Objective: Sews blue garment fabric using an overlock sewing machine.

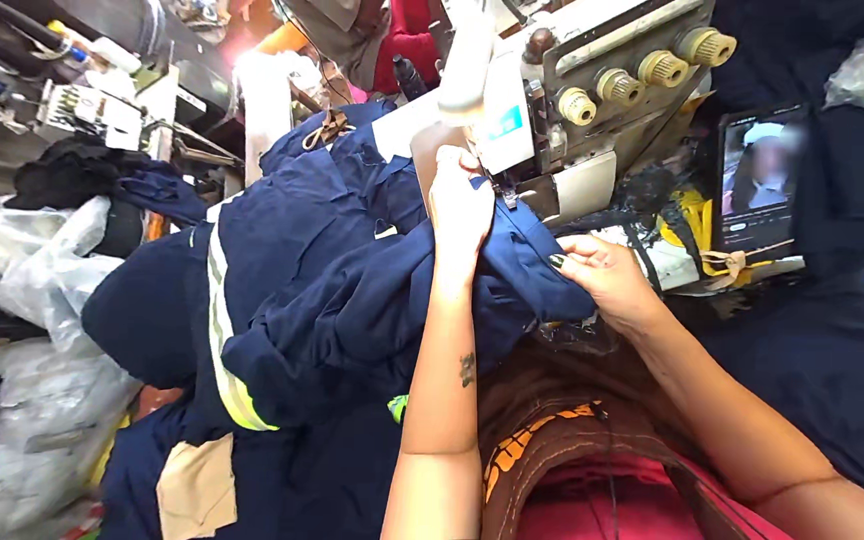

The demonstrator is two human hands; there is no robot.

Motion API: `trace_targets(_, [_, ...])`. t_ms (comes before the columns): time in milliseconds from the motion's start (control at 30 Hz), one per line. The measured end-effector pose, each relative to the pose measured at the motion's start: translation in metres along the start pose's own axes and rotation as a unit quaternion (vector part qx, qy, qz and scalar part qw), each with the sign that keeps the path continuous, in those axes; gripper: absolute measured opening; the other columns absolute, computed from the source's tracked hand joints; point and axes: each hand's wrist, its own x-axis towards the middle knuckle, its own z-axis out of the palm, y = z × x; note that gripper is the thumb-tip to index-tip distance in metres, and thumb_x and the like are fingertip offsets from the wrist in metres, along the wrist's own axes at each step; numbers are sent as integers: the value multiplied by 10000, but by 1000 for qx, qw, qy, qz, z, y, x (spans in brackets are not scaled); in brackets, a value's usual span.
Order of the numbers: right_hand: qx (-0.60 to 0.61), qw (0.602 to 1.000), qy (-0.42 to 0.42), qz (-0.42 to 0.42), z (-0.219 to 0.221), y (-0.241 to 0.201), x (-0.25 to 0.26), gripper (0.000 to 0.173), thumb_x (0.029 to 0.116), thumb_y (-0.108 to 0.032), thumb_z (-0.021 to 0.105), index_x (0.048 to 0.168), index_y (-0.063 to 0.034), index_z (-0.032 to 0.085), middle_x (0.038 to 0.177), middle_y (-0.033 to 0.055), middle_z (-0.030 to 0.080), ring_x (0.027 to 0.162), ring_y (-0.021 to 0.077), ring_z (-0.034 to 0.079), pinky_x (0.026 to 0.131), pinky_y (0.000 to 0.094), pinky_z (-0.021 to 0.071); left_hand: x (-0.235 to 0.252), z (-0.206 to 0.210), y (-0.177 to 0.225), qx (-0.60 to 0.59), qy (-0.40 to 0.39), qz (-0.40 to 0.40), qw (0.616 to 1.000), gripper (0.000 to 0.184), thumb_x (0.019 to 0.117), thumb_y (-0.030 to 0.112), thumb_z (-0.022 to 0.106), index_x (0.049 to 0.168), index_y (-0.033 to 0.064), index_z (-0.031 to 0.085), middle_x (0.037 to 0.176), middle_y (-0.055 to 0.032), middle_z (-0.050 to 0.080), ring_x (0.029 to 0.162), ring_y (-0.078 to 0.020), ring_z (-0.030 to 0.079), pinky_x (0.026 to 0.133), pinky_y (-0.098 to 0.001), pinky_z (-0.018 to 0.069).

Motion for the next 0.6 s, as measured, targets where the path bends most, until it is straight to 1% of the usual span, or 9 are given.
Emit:
trace_targets(200, [-32,999,13,-35,10,3,5,197,951,0,663,1140,-26,709,856,18,736,739,51,682,711,227,586,16,0,-6,9,2,16,1000,273,831,54,728,1064,14,592,982,-135,669,945,-225,660,853,-407,527])
trace_targets(267, [-51,998,11,-44,13,4,7,170,959,-17,666,1122,-29,714,881,13,744,758,39,689,721,219,591,23,0,-8,8,0,17,1000,308,825,74,748,1087,4,602,1038,-146,676,998,-220,662,904,-398,523])
trace_targets(333, [-64,997,9,-45,15,4,13,137,965,-39,668,1092,-36,718,850,3,731,715,31,664,672,213,570,31,-1,-13,-4,20,30,999,404,832,138,786,1165,-16,618,1078,-144,697,1018,-202,680,935,-380,536])
trace_targets(400, [-58,998,8,-31,16,4,19,105,976,-62,667,1065,-37,717,777,3,705,637,38,632,600,217,547,30,-9,-21,-22,65,82,994,429,848,144,784,1198,-55,638,1161,-201,677,1101,-272,659,991,-424,522])
trace_targets(467, [-44,999,7,-13,16,1,24,84,995,-64,645,1036,-21,704,690,11,665,519,45,587,493,211,519,11,-22,-28,-69,119,189,972,217,907,132,743,1060,-11,691,1102,-147,691,1094,-227,648,977,-379,520])
trace_targets(500, [-39,999,4,-10,16,0,25,83,1000,-50,629,1027,-11,697,660,14,649,475,46,566,453,205,508,-5,-32,-27,-97,102,247,959,124,935,120,713,996,13,692,1066,-109,689,1079,-192,641,960,-354,519])
trace_targets(533, [-33,999,-1,-7,16,-1,26,85,1005,-41,615,1021,-5,690,646,13,638,456,48,553,438,203,501,-23,-42,-26,-106,39,298,948,93,954,133,683,965,40,682,1071,-84,678,1111,-178,625,987,-356,505])
trace_targets(567, [-25,1000,-7,-4,15,-1,26,86,1008,-38,610,1017,-2,688,644,14,636,450,48,547,432,200,497,-36,-49,-23,-85,-33,336,937,135,931,198,697,967,68,710,1080,-69,685,1154,-193,603,1046,-398,460])
trace_targets(600, [-22,1000,-13,-3,14,-1,26,88,1012,-41,605,1017,-3,683,641,13,633,446,46,541,428,199,492,-43,-51,-21,-19,-95,368,925,272,893,326,740,1033,93,740,1112,-66,682,1190,-224,573,1097,-463,388])
